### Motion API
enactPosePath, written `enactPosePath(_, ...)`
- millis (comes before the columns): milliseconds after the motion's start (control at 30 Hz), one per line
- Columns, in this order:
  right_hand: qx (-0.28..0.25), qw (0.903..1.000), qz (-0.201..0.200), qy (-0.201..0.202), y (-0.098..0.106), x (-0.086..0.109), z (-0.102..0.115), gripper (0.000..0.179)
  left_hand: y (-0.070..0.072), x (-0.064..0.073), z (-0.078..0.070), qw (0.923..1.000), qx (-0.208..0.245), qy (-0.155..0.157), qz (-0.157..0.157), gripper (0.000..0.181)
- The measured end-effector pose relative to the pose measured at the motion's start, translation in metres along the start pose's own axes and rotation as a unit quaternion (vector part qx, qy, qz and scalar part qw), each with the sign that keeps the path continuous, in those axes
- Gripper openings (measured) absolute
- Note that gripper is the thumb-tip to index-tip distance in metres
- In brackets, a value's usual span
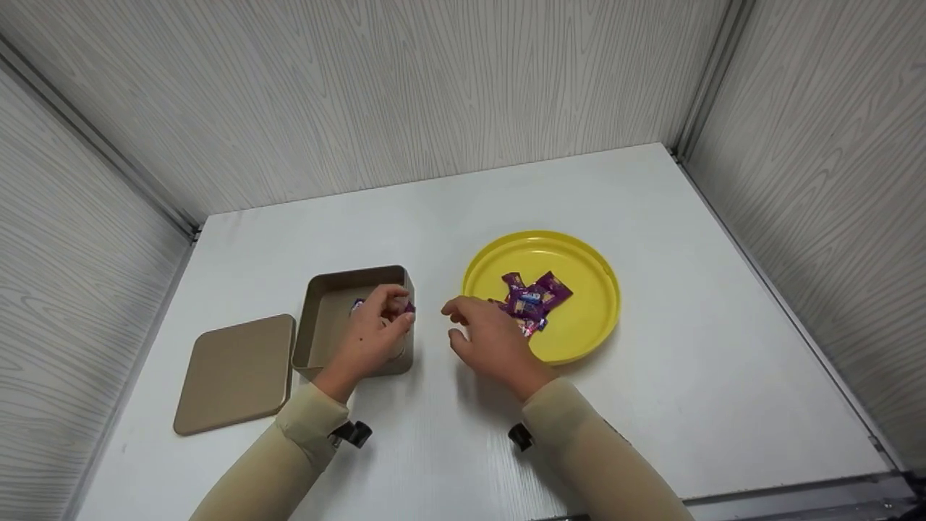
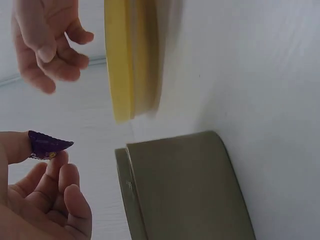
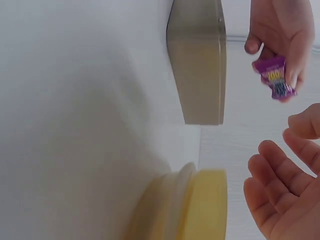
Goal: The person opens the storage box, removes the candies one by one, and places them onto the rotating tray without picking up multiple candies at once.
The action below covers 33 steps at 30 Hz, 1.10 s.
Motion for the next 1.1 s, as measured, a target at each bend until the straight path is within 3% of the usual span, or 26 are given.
enactPosePath(300, -0.019, 0.9996, 0.010, 0.016, -0.021, -0.002, 0.015, 0.029, -0.028, 0.003, -0.012, 0.9988, -0.003, -0.037, 0.033, 0.036)
enactPosePath(500, 0.000, 1.0000, 0.003, 0.009, -0.026, 0.000, 0.013, 0.026, -0.038, 0.003, -0.010, 0.9987, -0.015, -0.022, 0.044, 0.039)
enactPosePath(733, 0.041, 0.9989, -0.019, 0.011, -0.021, 0.002, 0.014, 0.016, -0.046, 0.002, -0.014, 0.9978, -0.009, -0.009, 0.064, 0.035)
enactPosePath(900, 0.092, 0.9951, -0.034, 0.012, -0.014, 0.004, 0.013, 0.015, -0.050, 0.002, -0.021, 0.9964, -0.025, -0.027, 0.077, 0.033)
enactPosePath(1100, 0.104, 0.9942, -0.027, 0.000, -0.002, 0.007, 0.000, 0.014, -0.056, 0.001, -0.027, 0.9922, -0.058, -0.053, 0.096, 0.039)
Point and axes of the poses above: each hand's wrist, its own x-axis away from the middle knuckle, its own y-axis out of the back of the hand, z = x × y, the point moved 10 cm from there along -x, towards the middle knuckle, and after that the axes turned 12 degrees about z, right-handed, at the moved point
